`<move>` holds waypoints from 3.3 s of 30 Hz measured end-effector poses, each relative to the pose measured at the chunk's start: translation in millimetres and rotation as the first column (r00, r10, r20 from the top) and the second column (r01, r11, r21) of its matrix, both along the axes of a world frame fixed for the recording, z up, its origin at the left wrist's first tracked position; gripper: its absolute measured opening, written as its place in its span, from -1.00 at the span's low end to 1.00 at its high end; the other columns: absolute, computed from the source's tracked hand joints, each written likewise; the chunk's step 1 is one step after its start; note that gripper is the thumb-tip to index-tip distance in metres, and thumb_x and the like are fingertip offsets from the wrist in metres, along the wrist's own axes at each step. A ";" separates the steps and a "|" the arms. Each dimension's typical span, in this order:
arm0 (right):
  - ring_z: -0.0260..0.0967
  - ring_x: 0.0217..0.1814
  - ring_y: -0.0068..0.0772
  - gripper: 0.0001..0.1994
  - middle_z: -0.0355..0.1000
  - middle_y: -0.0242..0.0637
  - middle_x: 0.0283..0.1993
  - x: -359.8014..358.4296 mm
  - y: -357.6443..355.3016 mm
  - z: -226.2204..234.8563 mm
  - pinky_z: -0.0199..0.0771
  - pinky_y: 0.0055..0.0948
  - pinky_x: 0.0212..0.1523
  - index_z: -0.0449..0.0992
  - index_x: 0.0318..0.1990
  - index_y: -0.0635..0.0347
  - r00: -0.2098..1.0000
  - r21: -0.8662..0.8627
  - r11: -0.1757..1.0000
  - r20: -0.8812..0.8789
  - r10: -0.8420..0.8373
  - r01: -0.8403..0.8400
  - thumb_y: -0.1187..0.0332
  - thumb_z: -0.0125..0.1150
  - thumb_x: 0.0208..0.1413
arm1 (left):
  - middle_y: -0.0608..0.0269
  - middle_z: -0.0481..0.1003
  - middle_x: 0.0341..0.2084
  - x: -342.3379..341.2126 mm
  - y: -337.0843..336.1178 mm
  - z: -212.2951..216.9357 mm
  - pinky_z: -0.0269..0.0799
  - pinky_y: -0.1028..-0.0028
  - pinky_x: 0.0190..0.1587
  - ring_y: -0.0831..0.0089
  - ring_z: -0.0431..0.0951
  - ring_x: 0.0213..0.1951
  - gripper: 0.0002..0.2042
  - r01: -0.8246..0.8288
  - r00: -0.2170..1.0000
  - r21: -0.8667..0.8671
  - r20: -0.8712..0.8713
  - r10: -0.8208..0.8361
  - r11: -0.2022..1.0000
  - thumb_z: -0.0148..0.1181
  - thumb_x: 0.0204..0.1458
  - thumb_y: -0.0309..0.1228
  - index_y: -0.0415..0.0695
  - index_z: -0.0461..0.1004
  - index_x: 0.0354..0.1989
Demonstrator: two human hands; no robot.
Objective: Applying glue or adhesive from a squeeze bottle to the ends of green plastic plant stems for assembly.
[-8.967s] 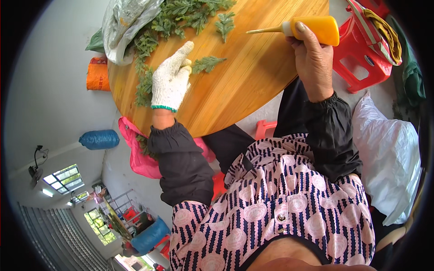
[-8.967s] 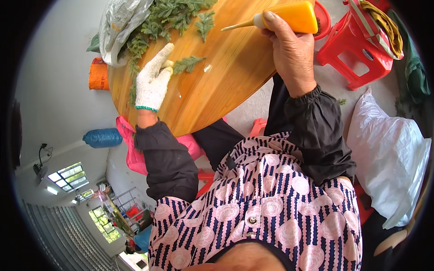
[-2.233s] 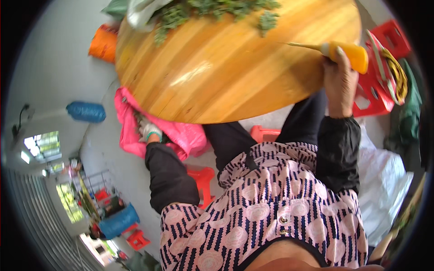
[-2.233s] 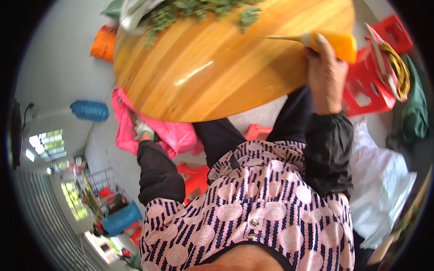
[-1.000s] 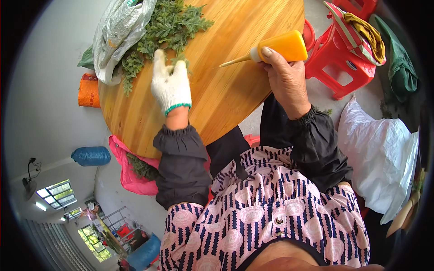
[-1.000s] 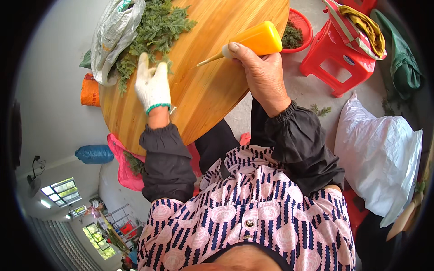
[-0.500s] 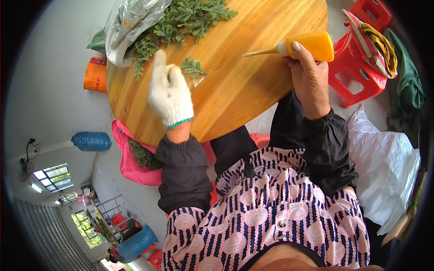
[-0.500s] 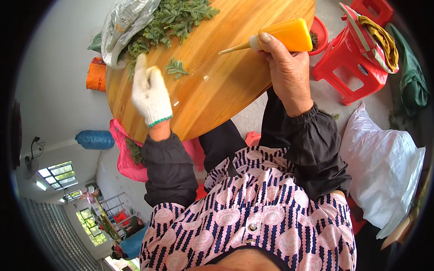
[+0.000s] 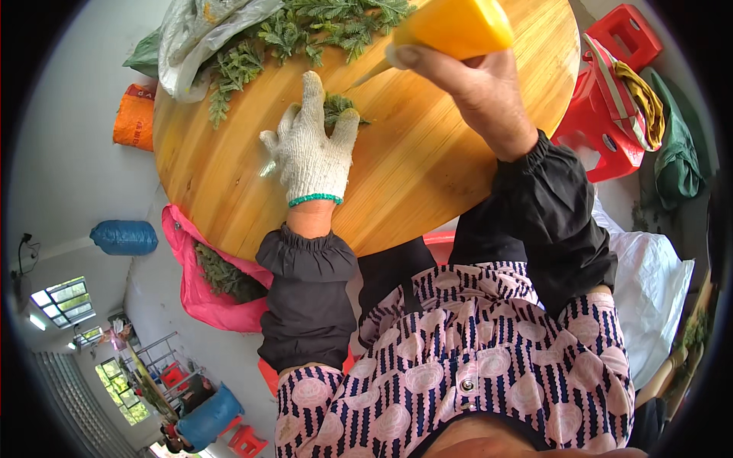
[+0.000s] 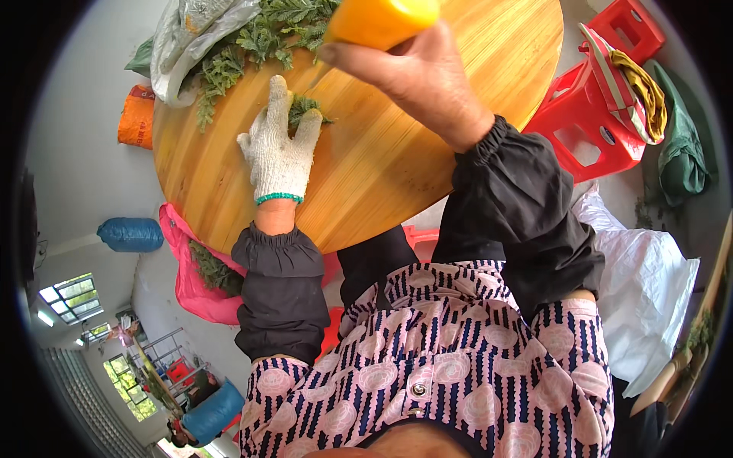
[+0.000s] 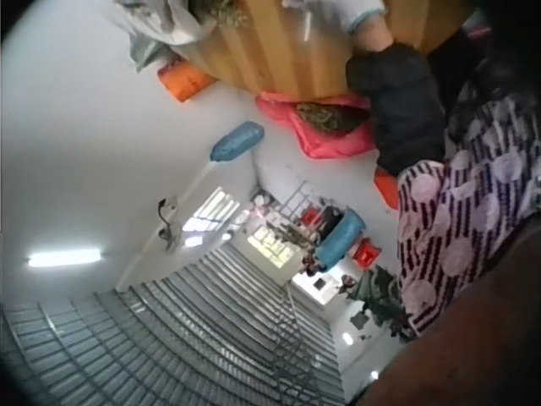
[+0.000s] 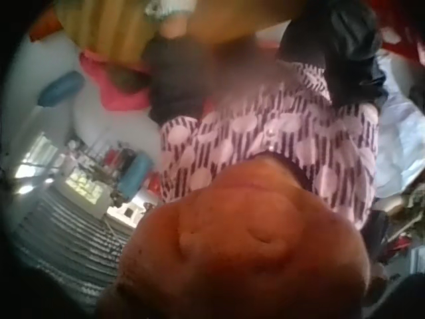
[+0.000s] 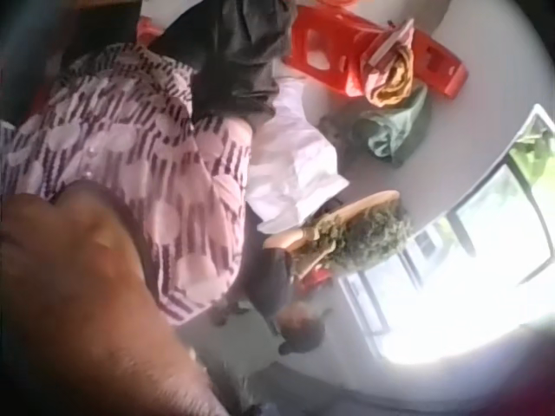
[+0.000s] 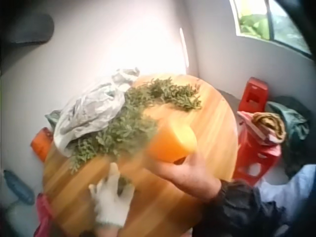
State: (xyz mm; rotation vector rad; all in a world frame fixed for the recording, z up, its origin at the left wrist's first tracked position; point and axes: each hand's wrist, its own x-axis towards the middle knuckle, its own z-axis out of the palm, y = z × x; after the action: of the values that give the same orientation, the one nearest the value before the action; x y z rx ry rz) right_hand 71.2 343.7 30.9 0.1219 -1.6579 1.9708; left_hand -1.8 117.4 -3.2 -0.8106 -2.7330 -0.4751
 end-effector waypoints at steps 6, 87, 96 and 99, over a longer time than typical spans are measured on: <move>0.48 0.06 -0.52 -0.48 0.53 -0.36 0.01 -7.1 -17.4 4.0 0.52 -0.43 0.07 0.47 0.15 0.17 0.998 0.101 0.994 -0.041 0.045 -0.041 0.46 0.54 0.02 | 0.17 0.56 0.13 2.0 12.7 13.9 -0.11 -0.41 0.38 0.00 0.46 0.19 -0.17 -0.086 0.990 -0.018 0.112 0.087 0.996 0.31 0.11 -0.04 -0.06 0.12 0.51; 0.60 -0.07 -0.37 -0.73 0.60 -0.21 -0.01 33.6 -35.4 1.9 0.63 -0.39 0.02 0.64 -0.14 0.30 0.996 0.269 0.961 0.039 -0.077 0.064 0.56 0.53 -0.03 | 0.26 0.46 0.30 -14.5 -14.8 3.3 -0.22 -0.39 0.41 0.03 0.28 0.38 -0.39 0.099 0.993 -0.107 0.071 -0.092 0.989 0.21 0.25 -0.14 0.18 0.24 0.48; 0.59 -0.07 -0.27 -0.77 0.57 -0.15 0.02 37.1 -26.9 -10.7 0.62 -0.35 0.01 0.69 -0.26 0.11 0.983 0.467 0.868 -0.150 -0.106 0.166 0.58 0.54 -0.09 | 0.24 0.55 0.16 -15.0 -10.5 0.2 0.12 0.08 0.31 0.00 0.40 0.29 -0.50 0.116 0.990 -0.075 -0.069 -0.121 0.990 0.19 0.28 -0.22 0.22 0.36 0.41; 0.58 -0.06 -0.25 -0.78 0.56 -0.12 0.03 43.3 -38.1 6.0 0.62 -0.35 0.00 0.70 -0.31 0.05 0.988 0.204 0.977 0.126 -0.093 0.066 0.59 0.53 -0.10 | 0.24 0.55 0.17 -14.0 -14.3 -0.1 0.12 0.10 0.31 0.00 0.40 0.28 -0.51 0.104 0.993 -0.066 -0.052 -0.107 0.992 0.19 0.27 -0.22 0.21 0.39 0.40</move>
State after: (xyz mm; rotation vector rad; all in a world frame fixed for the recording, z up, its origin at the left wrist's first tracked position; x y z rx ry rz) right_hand 114.4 305.5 36.9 -0.0046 -1.9159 1.7844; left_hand -15.8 103.1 -3.3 -0.9736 -2.6764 -0.3829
